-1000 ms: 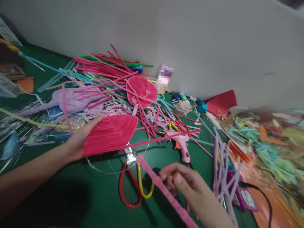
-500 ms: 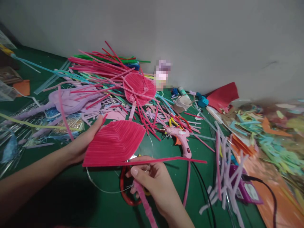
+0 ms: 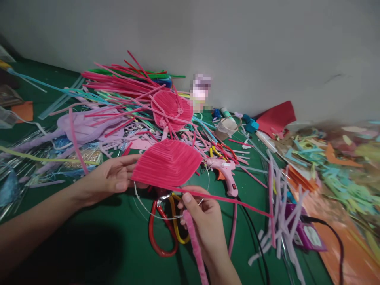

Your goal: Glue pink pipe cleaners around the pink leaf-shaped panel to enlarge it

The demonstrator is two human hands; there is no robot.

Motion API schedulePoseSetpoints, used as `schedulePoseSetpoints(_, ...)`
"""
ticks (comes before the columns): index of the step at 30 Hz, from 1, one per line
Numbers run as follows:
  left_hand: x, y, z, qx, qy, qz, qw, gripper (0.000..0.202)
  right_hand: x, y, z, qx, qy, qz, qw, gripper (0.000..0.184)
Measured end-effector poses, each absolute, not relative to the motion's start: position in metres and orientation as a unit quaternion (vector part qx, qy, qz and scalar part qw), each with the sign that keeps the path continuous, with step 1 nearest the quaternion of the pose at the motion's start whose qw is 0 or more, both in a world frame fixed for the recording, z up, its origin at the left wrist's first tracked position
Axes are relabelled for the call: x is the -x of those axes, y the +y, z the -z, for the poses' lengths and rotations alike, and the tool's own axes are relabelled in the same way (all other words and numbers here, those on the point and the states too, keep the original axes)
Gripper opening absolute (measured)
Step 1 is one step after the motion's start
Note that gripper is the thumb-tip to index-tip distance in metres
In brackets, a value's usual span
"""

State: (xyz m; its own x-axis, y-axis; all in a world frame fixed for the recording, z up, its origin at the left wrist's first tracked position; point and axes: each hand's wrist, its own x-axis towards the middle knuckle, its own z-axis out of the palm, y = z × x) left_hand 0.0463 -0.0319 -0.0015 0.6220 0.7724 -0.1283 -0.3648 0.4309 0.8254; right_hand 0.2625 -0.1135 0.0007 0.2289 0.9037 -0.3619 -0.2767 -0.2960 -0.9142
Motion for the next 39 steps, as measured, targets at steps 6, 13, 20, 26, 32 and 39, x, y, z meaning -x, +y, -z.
schedulePoseSetpoints(6,-0.0488,-0.0319,0.0004,-0.416,0.297,-0.363,0.779,0.044,-0.2577,-0.1169,-0.0038,0.587,-0.284,-0.524,0.548,0.030)
schedulePoseSetpoints(13,-0.0484,-0.0323,-0.0001,-0.412,0.303,-0.363,0.779,0.043,-0.2561,-0.1176,-0.0029,0.594,-0.297,-0.503,0.553,0.029)
schedulePoseSetpoints(20,-0.0497,-0.0330,-0.0020,-0.417,0.326,-0.342,0.776,0.043,-0.2538,-0.1185,-0.0037,0.603,-0.295,-0.489,0.557,0.025)
schedulePoseSetpoints(26,-0.0506,-0.0341,-0.0015,-0.436,0.336,-0.329,0.767,0.050,-0.2550,-0.1185,-0.0008,0.606,-0.313,-0.482,0.550,0.023)
schedulePoseSetpoints(32,-0.0503,-0.0338,-0.0004,-0.444,0.335,-0.315,0.769,0.044,-0.2550,-0.1186,-0.0002,0.605,-0.310,-0.483,0.552,0.023)
schedulePoseSetpoints(39,-0.0510,-0.0339,-0.0016,-0.442,0.320,-0.313,0.777,0.038,-0.2534,-0.1185,-0.0016,0.604,-0.302,-0.482,0.559,0.023)
